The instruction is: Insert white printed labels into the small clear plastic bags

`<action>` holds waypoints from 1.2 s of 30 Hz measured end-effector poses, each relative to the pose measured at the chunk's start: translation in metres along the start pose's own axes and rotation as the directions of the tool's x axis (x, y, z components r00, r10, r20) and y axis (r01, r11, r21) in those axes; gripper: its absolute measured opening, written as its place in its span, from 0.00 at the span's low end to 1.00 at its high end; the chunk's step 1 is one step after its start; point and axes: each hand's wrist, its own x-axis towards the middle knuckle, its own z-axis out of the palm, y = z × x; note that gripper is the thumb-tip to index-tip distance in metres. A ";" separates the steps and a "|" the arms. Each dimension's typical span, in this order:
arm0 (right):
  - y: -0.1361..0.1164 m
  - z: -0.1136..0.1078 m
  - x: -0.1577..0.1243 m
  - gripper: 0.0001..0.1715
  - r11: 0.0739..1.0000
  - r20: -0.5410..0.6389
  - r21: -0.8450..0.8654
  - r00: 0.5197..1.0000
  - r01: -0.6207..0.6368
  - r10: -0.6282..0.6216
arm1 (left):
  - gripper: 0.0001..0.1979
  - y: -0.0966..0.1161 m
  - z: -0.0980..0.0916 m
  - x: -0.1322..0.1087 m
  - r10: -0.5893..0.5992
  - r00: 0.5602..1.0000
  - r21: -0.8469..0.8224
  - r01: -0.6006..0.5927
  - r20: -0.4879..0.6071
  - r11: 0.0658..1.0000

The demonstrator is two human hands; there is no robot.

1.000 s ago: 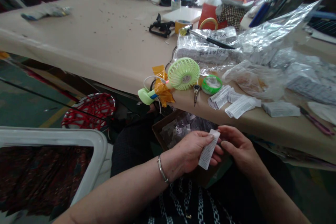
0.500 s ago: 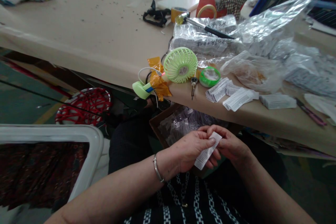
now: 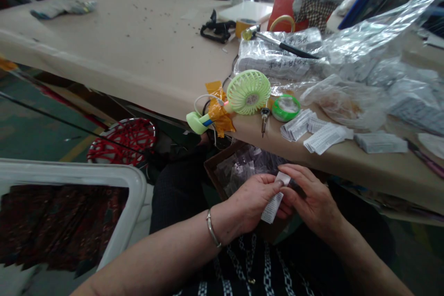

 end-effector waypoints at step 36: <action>-0.019 0.034 -0.014 0.12 0.978 0.030 0.089 0.982 -0.186 0.184 | 0.08 0.025 -0.016 -0.012 0.195 0.934 -0.244 -0.272 -0.300 0.931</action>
